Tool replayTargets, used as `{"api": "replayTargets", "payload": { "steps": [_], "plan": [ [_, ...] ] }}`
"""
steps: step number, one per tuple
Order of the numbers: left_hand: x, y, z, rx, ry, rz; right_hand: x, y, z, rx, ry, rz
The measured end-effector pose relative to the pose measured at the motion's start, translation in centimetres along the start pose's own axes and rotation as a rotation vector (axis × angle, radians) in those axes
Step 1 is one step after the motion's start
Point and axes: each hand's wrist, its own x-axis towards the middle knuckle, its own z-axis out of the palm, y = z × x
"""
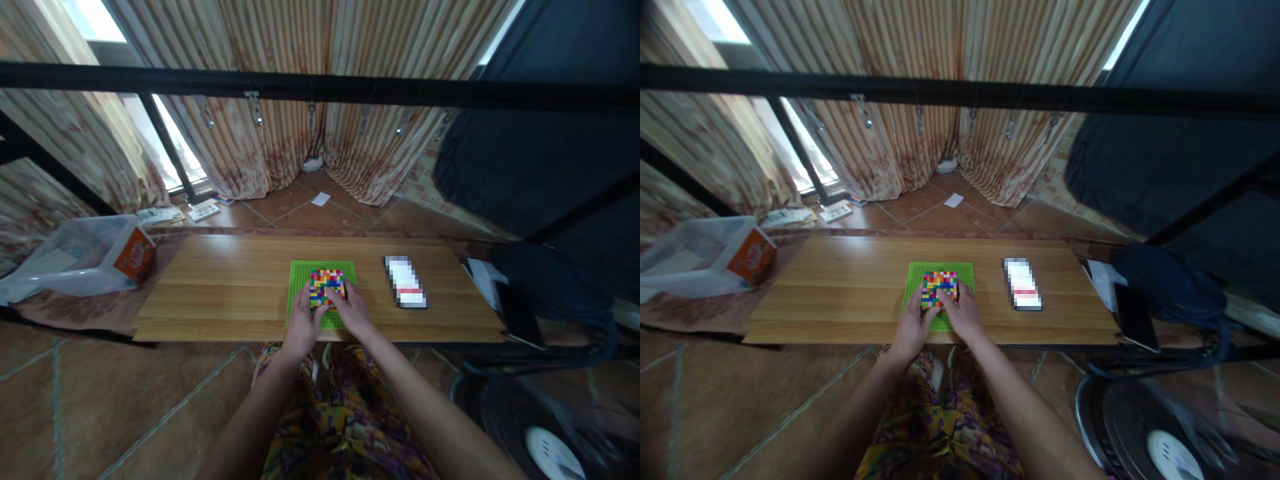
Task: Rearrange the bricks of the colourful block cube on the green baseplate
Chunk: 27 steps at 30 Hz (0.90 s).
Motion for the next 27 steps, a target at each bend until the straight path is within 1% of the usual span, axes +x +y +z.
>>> {"api": "replayTargets", "payload": {
  "steps": [4, 8, 11, 13, 17, 21, 27],
  "plan": [
    [0.1, 0.4, -1.4, 0.011, -0.074, 0.001, 0.4, 0.6, -0.1, 0.082, 0.024, 0.004],
    [0.2, 1.5, -2.0, 0.031, -0.018, -0.072, 1.1, 1.4, -0.5, 0.217, -0.002, 0.058],
    [0.6, 2.4, -1.9, -0.051, 0.016, -0.173, 1.5, 1.7, -0.5, 0.277, -0.039, 0.061],
    [1.2, 2.7, -1.7, -0.095, 0.032, -0.241, 1.6, 2.0, -0.4, 0.277, -0.037, 0.051],
    [2.1, 2.3, -0.9, -0.113, 0.054, -0.315, 1.7, 2.5, 0.1, 0.293, -0.033, 0.024],
    [2.2, 1.6, -0.2, -0.152, 0.060, -0.325, 1.6, 2.6, 0.2, 0.300, -0.049, 0.020],
    [1.9, 1.3, 0.1, -0.117, 0.072, -0.232, 1.4, 1.8, -0.1, 0.238, -0.061, 0.043]
  ]
}}
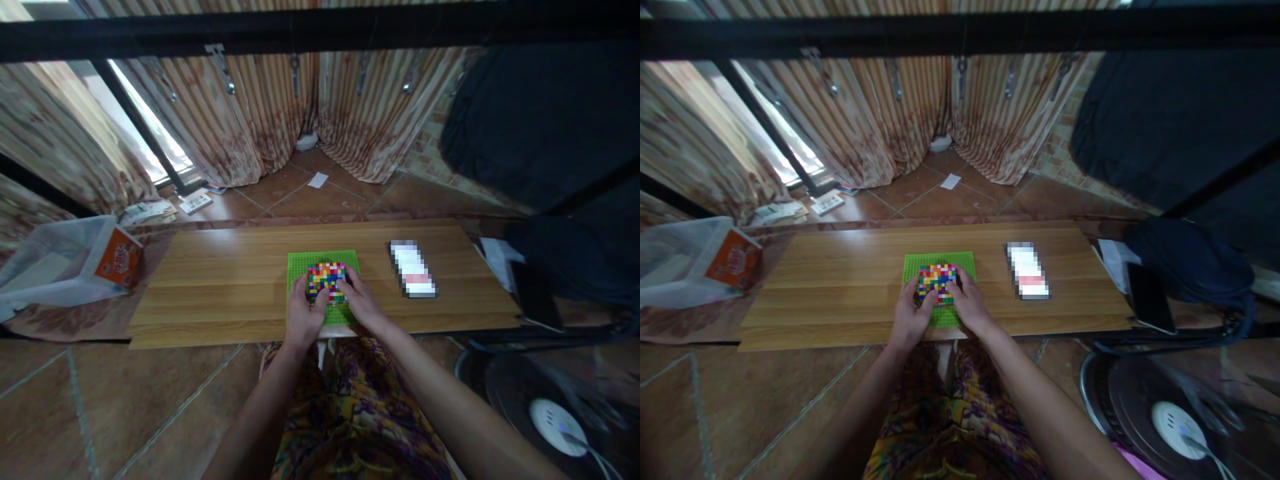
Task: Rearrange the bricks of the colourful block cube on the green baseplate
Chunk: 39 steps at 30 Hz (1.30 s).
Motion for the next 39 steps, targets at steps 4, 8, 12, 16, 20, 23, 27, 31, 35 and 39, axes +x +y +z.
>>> {"api": "replayTargets", "payload": {
  "steps": [4, 8, 12, 16, 20, 23, 27, 31, 35, 39],
  "plan": [
    [-0.1, 0.1, 0.1, 0.013, 0.011, 0.012, -0.2, -0.3, 0.1, -0.029, 0.002, 0.016],
    [0.0, 0.4, 0.0, -0.033, -0.010, -0.072, -0.4, -0.5, 0.2, -0.047, 0.000, 0.017],
    [0.1, 0.3, -0.3, -0.098, -0.040, -0.154, -0.7, -0.8, -0.4, 0.023, -0.025, 0.049],
    [-0.2, 0.0, -0.8, -0.120, -0.064, -0.121, -0.9, -0.8, -1.4, 0.173, -0.056, 0.082],
    [-0.7, -0.5, -1.6, -0.053, -0.104, -0.045, -1.0, -0.3, -2.3, 0.315, -0.128, 0.059],
    [-0.7, -1.1, -2.2, -0.049, -0.147, 0.012, -1.1, 0.1, -2.6, 0.413, -0.194, 0.018],
    [-0.6, -1.8, -2.6, -0.057, -0.225, 0.075, -1.1, 0.2, -2.8, 0.444, -0.227, 0.008],
    [-0.6, -2.3, -2.4, -0.033, -0.216, 0.125, -1.3, -0.1, -2.8, 0.413, -0.233, 0.012],
    [-0.6, -2.4, -2.1, -0.013, -0.193, 0.168, -1.3, -0.1, -2.9, 0.390, -0.246, 0.006],
    [-0.7, -2.6, -2.0, 0.019, -0.183, 0.196, -1.2, 0.0, -2.9, 0.383, -0.254, -0.003]
  ]
}}
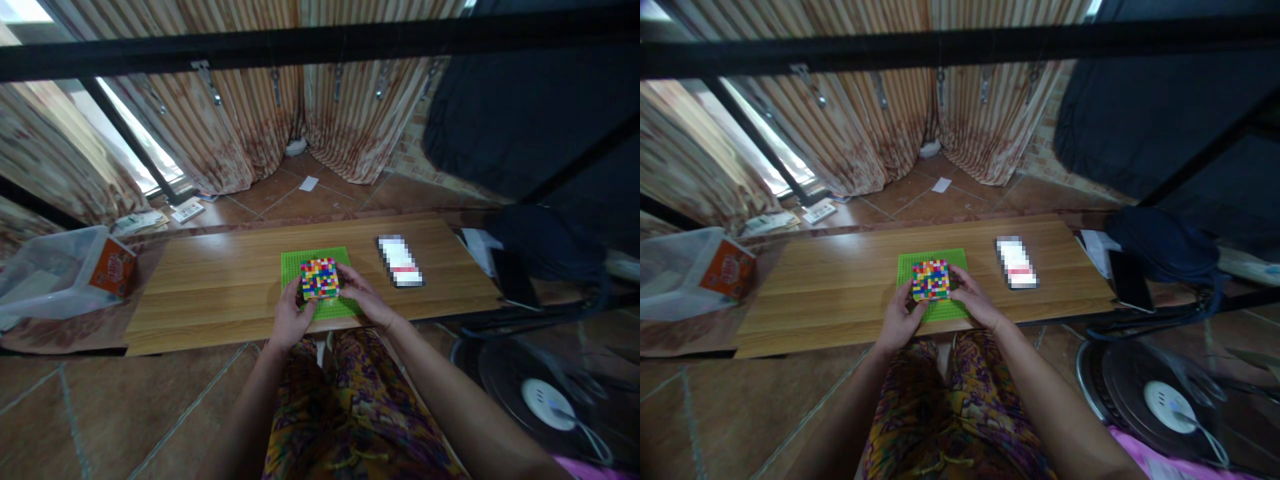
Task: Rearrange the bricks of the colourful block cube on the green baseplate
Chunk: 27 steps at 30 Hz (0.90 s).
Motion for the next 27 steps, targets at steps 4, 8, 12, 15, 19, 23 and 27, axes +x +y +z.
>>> {"api": "replayTargets", "payload": {
  "steps": [4, 8, 12, 15, 19, 23, 27],
  "plan": [
    [-0.1, 0.0, 0.1, 0.019, 0.008, 0.003, 0.0, -0.2, 0.0, -0.012, -0.012, -0.006],
    [-0.1, 0.2, 0.0, 0.043, 0.004, 0.006, -0.1, -0.2, 0.0, -0.030, -0.022, -0.013],
    [-0.1, 0.4, 0.0, 0.049, 0.003, 0.003, -0.1, 0.1, -0.1, -0.050, -0.018, -0.024],
    [-0.1, 0.6, 0.0, 0.064, -0.003, -0.004, 0.0, 0.3, -0.1, -0.065, -0.001, -0.043],
    [-0.1, 0.9, 0.0, 0.073, 0.004, -0.005, -0.1, 0.3, -0.3, -0.076, -0.007, -0.055],
    [0.0, 1.0, 0.1, 0.113, 0.021, -0.007, -0.6, 0.5, -0.3, -0.123, -0.015, -0.089],
    [0.0, 1.0, 0.1, 0.123, 0.012, -0.011, -1.0, 0.9, -0.2, -0.194, 0.015, -0.140]
  ]
}}
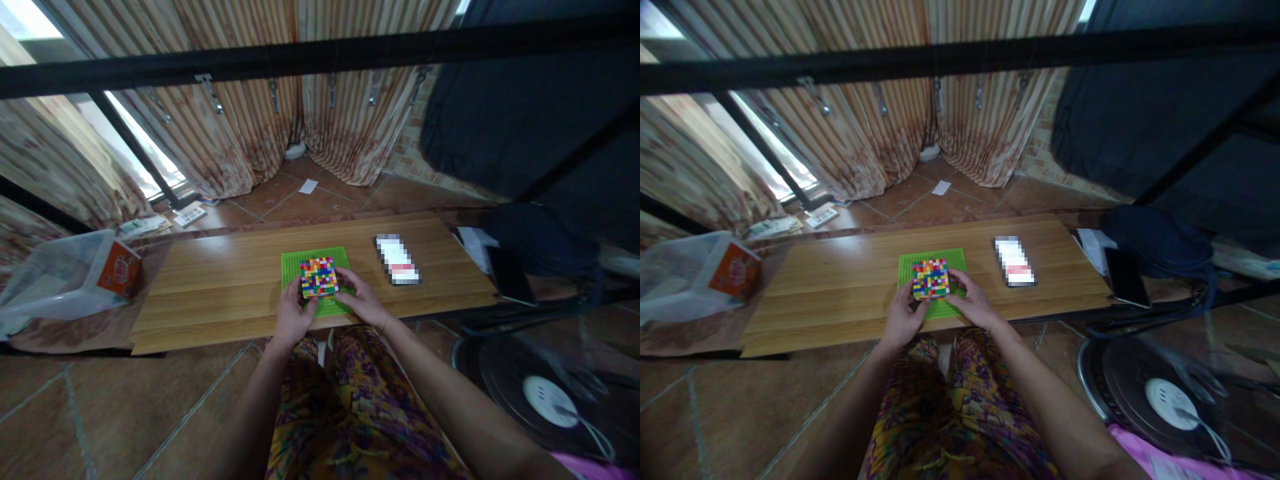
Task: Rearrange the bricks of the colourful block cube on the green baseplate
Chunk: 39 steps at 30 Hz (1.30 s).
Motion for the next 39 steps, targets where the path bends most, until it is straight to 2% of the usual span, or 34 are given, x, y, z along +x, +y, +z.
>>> {"api": "replayTargets", "payload": {
  "steps": [7, 21, 27, 39],
  "plan": [
    [0.0, 0.1, 0.0, -0.007, -0.002, -0.024, -0.2, 0.1, 0.2, -0.060, -0.003, -0.027],
    [-0.1, 1.8, 1.1, 0.140, 0.123, -0.008, -0.7, -0.3, 0.5, -0.217, 0.020, -0.076],
    [-0.3, 1.6, 1.6, 0.188, 0.155, -0.019, -0.9, -0.3, 0.8, -0.292, 0.042, -0.098],
    [-0.6, 0.8, 2.1, 0.188, 0.211, 0.005, -1.1, -0.2, 1.4, -0.294, 0.089, -0.090]
  ]
}}
